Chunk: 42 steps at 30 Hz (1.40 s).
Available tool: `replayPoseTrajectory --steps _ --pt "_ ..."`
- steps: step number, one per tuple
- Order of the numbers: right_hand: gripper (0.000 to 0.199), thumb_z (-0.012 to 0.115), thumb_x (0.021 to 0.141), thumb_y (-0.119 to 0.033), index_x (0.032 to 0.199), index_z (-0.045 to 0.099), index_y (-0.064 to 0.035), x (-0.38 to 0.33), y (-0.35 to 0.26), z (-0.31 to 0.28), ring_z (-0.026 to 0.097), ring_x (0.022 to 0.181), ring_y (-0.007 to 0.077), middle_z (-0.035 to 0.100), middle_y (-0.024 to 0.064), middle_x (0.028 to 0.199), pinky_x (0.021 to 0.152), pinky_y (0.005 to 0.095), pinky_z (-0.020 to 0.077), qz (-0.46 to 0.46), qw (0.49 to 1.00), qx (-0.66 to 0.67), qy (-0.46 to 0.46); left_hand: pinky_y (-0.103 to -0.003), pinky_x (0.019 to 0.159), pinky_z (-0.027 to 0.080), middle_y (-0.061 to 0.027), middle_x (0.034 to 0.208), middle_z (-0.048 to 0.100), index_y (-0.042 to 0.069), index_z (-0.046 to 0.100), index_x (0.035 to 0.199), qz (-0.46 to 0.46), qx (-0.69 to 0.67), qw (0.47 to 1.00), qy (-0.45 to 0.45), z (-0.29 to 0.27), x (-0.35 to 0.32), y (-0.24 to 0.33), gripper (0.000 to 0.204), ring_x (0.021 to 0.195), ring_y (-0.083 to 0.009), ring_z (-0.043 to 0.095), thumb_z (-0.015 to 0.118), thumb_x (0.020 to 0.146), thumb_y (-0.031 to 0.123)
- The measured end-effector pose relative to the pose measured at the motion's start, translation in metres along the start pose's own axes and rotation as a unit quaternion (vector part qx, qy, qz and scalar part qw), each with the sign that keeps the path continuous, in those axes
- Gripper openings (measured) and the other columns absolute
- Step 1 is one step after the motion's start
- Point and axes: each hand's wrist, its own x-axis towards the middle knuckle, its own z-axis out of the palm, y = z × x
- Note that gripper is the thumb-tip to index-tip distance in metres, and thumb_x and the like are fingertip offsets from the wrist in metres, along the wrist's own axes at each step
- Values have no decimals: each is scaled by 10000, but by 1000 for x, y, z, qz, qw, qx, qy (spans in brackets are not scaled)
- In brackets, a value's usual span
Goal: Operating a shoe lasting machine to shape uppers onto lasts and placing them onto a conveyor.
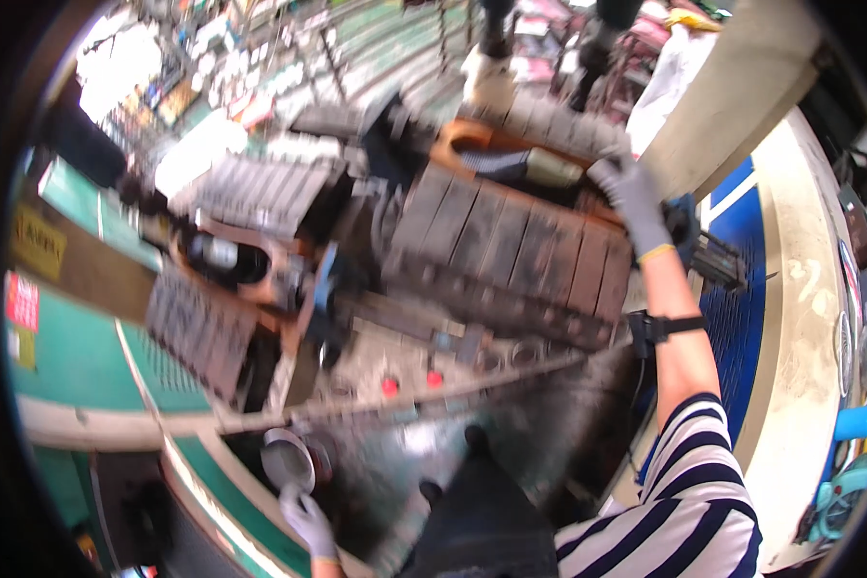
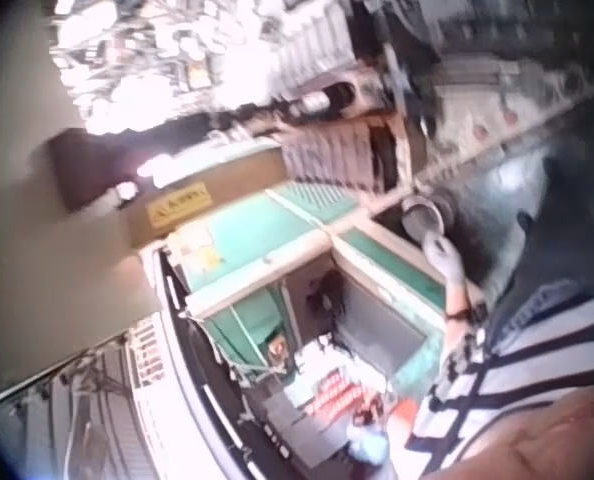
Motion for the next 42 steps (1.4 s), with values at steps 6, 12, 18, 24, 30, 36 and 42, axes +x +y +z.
replayPoseTrajectory --steps 6,12,18,24,30,36,42 --pt "518 342 1041 -335 733 595 -4 -238 -83 -37 614 706 219 608 124 695 726 332 489 17 802 547 -242 -436 1089 365 -229 1331 538 -35 517 1311 -208 230 942 131 -116 -23 -134 436 1254 -373 490 575 942 188" --pt "354 590 963 -370 840 651 -44 -502 -87 29 583 682 118 633 28 747 662 275 484 247 767 194 -560 -449 1085 357 -223 1388 485 4 470 1379 -175 273 946 13 -125 -88 -216 546 1275 -385 459 591 947 314" --pt "246 607 935 -289 864 662 -59 -666 -29 11 484 506 120 548 8 653 487 287 455 523 696 147 -470 -486 1158 232 -235 1509 349 12 335 1484 -101 246 964 5 -133 -102 -218 682 1394 -394 315 597 938 325" --pt "213 557 935 -204 1063 674 -79 -707 -24 -17 485 493 129 561 13 672 492 329 481 596 722 111 -333 -481 1180 198 -214 1525 332 28 338 1488 -138 204 969 -12 -144 -97 -204 688 1423 -376 279 611 877 187" --pt "227 550 948 -214 1062 679 -65 -711 -43 -4 519 501 137 575 27 657 491 319 478 501 734 130 -440 -465 1171 209 -192 1560 282 56 299 1512 -157 187 970 7 -148 -99 -204 742 1437 -349 260 635 862 182" --pt "262 519 973 -204 1111 664 -36 -664 -82 35 547 534 142 585 55 671 490 299 471 440 723 171 -504 -445 1193 174 -178 1568 273 60 294 1516 -191 175 965 -32 -158 -98 -198 791 1458 -325 232 660 826 180" --pt "263 525 986 -224 1125 665 -50 -606 -153 83 548 643 92 590 12 730 559 263 458 261 744 229 -571 -484 1187 167 -205 1569 258 26 280 1511 -180 145 972 -40 -154 -69 -213 817 1455 -341 233 672 808 164"
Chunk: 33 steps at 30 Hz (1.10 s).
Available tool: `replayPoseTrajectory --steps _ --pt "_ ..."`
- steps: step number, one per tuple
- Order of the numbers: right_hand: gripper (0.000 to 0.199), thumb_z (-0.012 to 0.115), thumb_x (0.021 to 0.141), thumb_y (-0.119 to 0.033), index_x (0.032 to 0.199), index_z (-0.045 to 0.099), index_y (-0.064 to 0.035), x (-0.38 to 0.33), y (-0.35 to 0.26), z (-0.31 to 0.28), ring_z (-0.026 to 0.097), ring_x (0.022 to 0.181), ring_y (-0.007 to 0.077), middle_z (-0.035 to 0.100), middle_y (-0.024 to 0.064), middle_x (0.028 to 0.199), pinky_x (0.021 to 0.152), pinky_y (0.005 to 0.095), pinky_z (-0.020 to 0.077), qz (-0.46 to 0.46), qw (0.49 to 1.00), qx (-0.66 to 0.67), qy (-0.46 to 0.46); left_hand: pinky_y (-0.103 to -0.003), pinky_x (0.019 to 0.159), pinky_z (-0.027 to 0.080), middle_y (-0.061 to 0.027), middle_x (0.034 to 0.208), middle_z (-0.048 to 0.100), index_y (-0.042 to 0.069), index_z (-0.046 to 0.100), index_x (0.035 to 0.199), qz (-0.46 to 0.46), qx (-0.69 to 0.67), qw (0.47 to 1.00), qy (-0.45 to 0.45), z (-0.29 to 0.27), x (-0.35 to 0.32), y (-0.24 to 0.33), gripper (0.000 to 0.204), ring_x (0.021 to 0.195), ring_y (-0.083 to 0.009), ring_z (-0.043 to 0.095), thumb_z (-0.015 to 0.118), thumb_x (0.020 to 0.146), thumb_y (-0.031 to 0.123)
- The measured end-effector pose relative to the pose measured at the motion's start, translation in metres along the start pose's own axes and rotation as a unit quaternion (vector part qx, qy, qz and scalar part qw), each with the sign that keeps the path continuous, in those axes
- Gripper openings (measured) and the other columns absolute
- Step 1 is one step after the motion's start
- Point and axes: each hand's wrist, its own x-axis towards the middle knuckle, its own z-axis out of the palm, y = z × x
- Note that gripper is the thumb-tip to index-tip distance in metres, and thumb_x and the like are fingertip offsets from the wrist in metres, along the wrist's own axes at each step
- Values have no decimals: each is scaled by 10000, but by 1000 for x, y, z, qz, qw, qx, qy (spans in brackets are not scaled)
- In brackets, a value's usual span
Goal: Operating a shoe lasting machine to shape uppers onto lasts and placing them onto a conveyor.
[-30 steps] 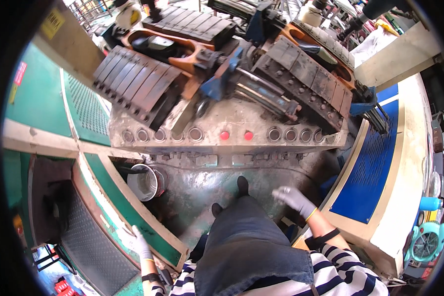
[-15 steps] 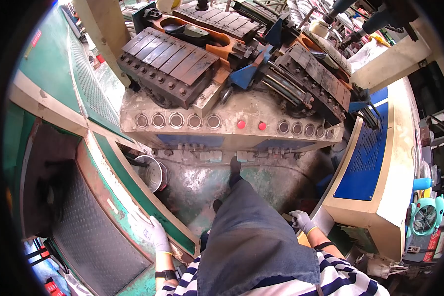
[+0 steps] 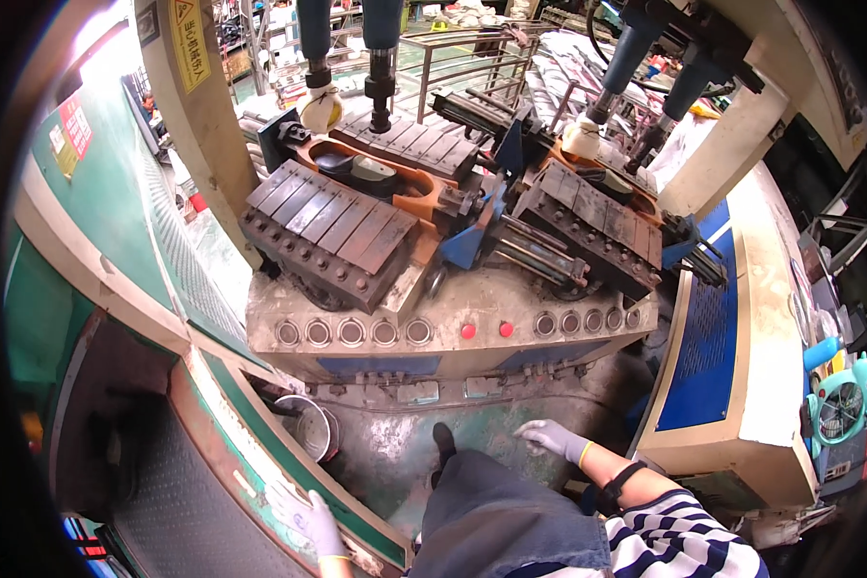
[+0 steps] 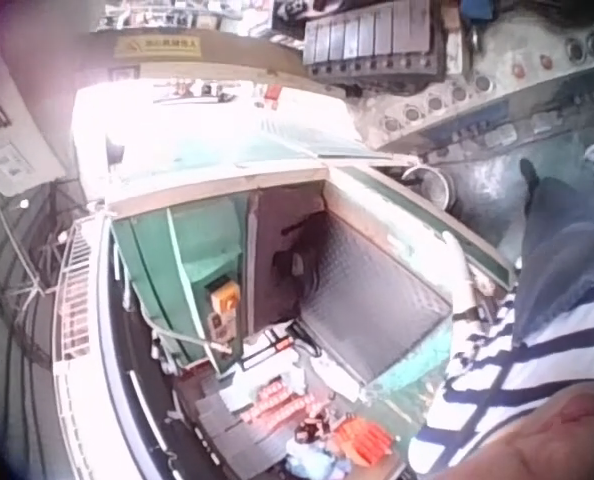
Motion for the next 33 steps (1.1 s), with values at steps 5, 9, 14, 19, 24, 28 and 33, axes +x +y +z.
replayPoseTrajectory --steps 5,9,14,19,24,28,33 --pt "267 535 1009 -250 1172 645 -70 62 -165 33 515 674 69 581 -4 761 615 245 443 -217 973 -67 -46 -462 1192 185 -209 1571 253 21 238 1523 -26 84 996 36 20 94 -9 845 1462 -346 221 673 830 232" --pt "241 610 957 -191 1145 634 -42 137 -333 24 590 881 88 658 36 968 784 261 491 -418 906 -29 60 -452 1195 187 -200 1576 252 24 205 1532 -82 93 992 31 32 131 -7 880 1466 -338 222 673 827 264" --pt "487 680 861 -334 1232 578 -36 245 -474 0 579 1148 337 594 197 1231 964 418 467 -445 798 -291 283 -455 1199 168 -185 1590 226 30 179 1541 -89 129 988 11 30 132 -2 907 1475 -333 196 673 820 273" --pt "693 749 769 -424 1284 515 -23 330 -531 2 548 1212 349 573 206 1268 997 425 459 -276 781 -465 312 -459 1203 131 -179 1602 187 28 155 1543 -118 106 987 -19 27 138 3 945 1477 -345 168 691 792 233" --pt "833 801 663 -524 1280 496 -55 372 -563 8 581 1208 302 611 176 1271 973 382 475 -220 789 -511 259 -474 1207 124 -205 1577 225 16 178 1532 -108 96 989 4 31 141 3 952 1478 -345 173 703 759 200" --pt "750 784 635 -489 1211 542 -74 374 -565 17 618 1138 314 652 161 1188 927 406 491 -232 785 -495 291 -474 1208 119 -211 1573 227 8 180 1529 -113 102 988 14 31 141 1 954 1477 -347 174 700 754 208" --pt "680 781 661 -426 1205 519 -114 351 -564 21 656 1081 304 664 140 1161 895 403 515 -222 767 -515 312 -467 1206 121 -213 1574 225 8 198 1523 -136 67 988 -13 30 144 3 961 1472 -355 182 711 733 197"
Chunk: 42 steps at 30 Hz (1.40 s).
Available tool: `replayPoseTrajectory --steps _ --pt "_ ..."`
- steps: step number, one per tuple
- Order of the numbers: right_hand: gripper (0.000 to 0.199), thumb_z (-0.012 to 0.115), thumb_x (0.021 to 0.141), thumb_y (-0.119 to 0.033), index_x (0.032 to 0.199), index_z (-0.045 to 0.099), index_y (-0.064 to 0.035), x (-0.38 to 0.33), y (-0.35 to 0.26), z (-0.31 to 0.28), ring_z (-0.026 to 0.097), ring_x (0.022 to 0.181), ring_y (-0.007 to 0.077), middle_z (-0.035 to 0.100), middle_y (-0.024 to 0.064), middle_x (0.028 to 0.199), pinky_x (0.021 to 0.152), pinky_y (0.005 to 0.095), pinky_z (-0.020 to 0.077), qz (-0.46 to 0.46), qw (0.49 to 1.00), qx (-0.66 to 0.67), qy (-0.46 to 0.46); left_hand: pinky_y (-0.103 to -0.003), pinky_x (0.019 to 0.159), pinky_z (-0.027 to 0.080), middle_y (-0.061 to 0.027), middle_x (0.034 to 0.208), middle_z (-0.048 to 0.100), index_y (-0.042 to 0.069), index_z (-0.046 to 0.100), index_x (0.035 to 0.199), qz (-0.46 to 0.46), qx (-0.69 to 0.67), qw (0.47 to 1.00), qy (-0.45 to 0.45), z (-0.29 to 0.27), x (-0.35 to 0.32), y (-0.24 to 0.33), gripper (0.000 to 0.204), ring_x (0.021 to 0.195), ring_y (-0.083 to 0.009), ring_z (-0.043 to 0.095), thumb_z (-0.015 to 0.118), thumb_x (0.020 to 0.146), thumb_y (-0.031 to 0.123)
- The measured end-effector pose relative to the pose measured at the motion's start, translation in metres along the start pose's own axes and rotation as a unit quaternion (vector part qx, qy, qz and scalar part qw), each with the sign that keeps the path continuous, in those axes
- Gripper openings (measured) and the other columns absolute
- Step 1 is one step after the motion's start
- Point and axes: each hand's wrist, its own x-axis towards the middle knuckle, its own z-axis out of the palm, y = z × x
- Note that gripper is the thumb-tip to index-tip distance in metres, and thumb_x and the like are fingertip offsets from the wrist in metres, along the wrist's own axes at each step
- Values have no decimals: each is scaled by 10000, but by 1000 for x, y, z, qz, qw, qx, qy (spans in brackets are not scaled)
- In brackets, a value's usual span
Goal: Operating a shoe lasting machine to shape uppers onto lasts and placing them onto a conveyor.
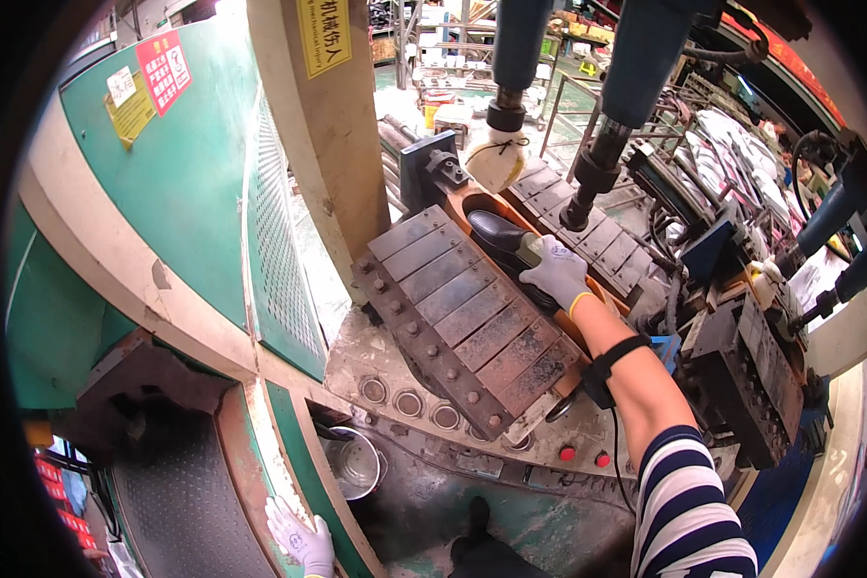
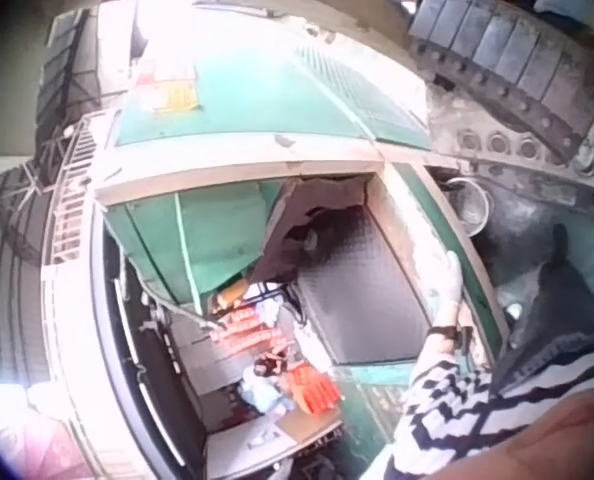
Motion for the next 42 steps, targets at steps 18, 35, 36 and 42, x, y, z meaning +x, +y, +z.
replayPoseTrajectory --steps 18,35,36,42 --pt "607 769 704 -336 1222 527 -130 -57 28 0 654 991 303 657 106 1095 826 445 515 -186 934 -5 305 -455 1208 124 -203 1575 222 -7 204 1516 -10 17 1000 -20 3 3 -2 963 1477 -340 174 704 737 254" --pt "804 813 649 -407 1327 510 -98 -342 -114 -24 615 1107 324 621 157 1217 969 412 480 -285 934 191 100 -417 1131 312 -138 1368 516 26 501 1353 9 -505 854 126 12 -20 -27 493 1291 -266 468 604 926 251" --pt "802 819 643 -402 1321 513 -101 -365 -129 -18 613 1109 326 620 157 1219 966 416 480 -302 932 185 76 -416 1126 324 -130 1379 509 29 483 1369 -3 -660 750 47 3 -36 -15 516 1285 -263 472 579 948 313" --pt "688 808 676 -281 1269 522 -83 -477 -223 24 613 1078 293 614 117 1229 888 428 469 -476 867 141 -39 -443 1106 374 -95 1383 536 71 466 1373 -75 -981 157 -87 -61 -71 0 542 1263 -281 503 547 978 433"
